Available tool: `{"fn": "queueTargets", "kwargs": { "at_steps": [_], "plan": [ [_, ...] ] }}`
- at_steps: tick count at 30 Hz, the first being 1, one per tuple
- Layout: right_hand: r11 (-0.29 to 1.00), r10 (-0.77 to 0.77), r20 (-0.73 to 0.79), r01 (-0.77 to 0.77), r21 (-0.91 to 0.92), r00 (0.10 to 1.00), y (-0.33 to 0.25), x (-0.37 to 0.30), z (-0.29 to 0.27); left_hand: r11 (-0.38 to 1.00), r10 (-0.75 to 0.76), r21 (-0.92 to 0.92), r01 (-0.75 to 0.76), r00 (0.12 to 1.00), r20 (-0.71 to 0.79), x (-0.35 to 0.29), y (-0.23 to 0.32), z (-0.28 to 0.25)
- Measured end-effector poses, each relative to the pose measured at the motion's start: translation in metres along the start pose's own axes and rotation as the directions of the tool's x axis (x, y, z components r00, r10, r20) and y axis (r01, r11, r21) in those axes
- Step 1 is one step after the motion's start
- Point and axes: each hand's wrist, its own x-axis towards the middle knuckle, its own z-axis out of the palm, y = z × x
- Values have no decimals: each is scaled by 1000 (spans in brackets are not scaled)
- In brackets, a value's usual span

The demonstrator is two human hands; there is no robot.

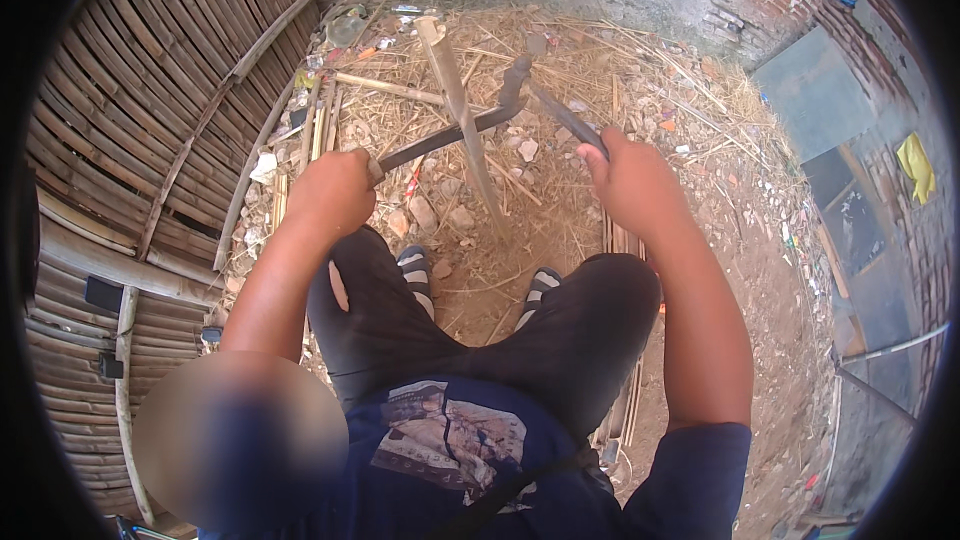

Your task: The person uses a machete and a hammer to split a length of bamboo into smaller strips while working on the ground.

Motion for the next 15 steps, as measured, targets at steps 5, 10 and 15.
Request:
{"fn": "queueTargets", "kwargs": {
  "at_steps": [5,10,15],
  "plan": [
    [967,-1,-274,71,246,962,-10,12,-59,1000,10,-7,-10,1000,-17,6,-4,17],
    [956,107,-250,-31,290,962,-22,-2,-12,1000,8,-26,-8,1000,-21,5,-1,18],
    [996,-42,32,40,77,999,3,-5,4,1000,20,-4,-20,1000,-24,10,-8,30]
  ]
}}
